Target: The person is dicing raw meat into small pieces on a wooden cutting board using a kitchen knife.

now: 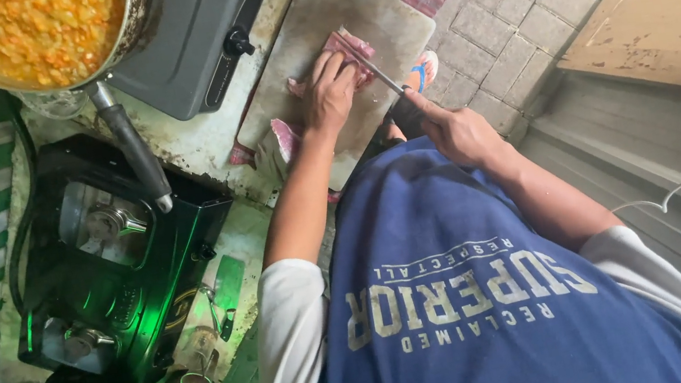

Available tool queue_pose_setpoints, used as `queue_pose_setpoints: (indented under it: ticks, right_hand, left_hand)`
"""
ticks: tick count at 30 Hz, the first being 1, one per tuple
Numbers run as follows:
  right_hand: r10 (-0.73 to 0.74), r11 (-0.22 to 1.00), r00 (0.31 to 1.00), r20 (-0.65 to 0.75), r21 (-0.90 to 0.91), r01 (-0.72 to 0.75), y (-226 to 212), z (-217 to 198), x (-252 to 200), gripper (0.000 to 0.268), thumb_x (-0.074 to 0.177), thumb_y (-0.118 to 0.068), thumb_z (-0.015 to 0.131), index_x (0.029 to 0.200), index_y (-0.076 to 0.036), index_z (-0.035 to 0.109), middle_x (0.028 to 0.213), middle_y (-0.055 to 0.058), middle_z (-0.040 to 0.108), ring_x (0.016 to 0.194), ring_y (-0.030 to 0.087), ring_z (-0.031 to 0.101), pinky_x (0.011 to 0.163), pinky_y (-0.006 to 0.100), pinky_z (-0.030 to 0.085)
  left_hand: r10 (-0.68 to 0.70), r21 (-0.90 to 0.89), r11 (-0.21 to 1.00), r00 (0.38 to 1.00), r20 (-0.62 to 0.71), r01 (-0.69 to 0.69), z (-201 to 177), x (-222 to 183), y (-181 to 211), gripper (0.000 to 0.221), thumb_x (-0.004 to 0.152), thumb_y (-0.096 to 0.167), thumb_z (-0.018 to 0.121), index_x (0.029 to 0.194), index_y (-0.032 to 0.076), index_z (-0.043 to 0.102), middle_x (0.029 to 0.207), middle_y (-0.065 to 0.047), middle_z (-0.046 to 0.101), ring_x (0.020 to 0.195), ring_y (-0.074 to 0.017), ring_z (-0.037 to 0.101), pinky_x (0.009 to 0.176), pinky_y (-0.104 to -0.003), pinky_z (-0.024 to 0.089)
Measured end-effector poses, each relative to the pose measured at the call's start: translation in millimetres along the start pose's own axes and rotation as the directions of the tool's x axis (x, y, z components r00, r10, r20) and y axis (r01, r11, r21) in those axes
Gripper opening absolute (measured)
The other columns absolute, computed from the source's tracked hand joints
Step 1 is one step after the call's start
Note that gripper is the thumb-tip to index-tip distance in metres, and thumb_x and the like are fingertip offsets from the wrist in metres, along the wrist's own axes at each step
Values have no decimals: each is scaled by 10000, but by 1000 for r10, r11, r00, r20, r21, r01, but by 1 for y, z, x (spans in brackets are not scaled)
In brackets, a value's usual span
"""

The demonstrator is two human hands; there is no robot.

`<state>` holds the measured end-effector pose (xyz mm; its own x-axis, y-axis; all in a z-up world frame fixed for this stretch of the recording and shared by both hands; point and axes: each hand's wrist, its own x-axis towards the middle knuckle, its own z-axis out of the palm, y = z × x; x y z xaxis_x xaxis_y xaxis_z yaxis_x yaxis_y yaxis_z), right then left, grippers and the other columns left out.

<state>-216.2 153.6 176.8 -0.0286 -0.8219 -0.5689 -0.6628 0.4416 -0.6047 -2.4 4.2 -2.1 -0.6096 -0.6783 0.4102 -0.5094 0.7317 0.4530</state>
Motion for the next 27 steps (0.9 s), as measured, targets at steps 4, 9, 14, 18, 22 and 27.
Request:
queue_pose_setpoints:
  ticks: [4,9,14,18,22,27]
  right_hand:
    - [-112,987,993,-28,-117,108,7,3,3,598,971,-200,479,1534,-362,360,889,266,690,804,501,659,768,638,520]
    - [-109,992,994,-3,-58,108,0,6,11,599,962,-202,468,1533,-342,353,893,247,683,807,500,654,753,653,513]
    - [-169,984,985,18,-58,170,-21,11,53,693,967,-159,459,1575,-375,205,827,319,662,830,545,641,787,669,493]
    - [-107,992,993,44,-57,109,-4,2,35,658,966,-196,473,1555,-406,265,845,297,677,838,520,650,798,648,498]
    - [-43,999,995,86,13,42,33,18,34,625,957,-243,491,1533,-417,322,882,268,686,857,513,645,793,651,488]
    - [-161,986,987,5,38,161,-37,-1,69,632,984,-206,442,1543,-443,270,857,350,654,859,546,632,830,617,516]
  left_hand:
    - [11,-9,1000,999,48,-11,-7,7,-1,188,852,183,734,1028,160,673,1145,-45,627,1157,-249,585,1021,-373,487]
    - [11,-10,1000,999,50,-10,2,0,-6,184,872,196,716,1040,140,671,1150,-67,626,1162,-268,578,1019,-383,483]
    - [34,3,999,997,69,-34,-12,4,4,129,951,241,618,1009,133,659,1117,-62,622,1134,-260,589,985,-362,500]
    - [32,30,999,997,70,-34,-18,19,8,161,950,252,621,1039,122,655,1121,-70,613,1138,-272,581,1000,-372,494]
    - [-9,18,1000,997,83,8,-2,9,1,183,910,268,666,1045,145,655,1106,-39,611,1141,-252,575,1006,-355,487]
    - [-16,21,1000,995,100,14,-7,10,5,166,916,254,660,1040,145,657,1118,-35,607,1142,-249,567,1013,-354,483]
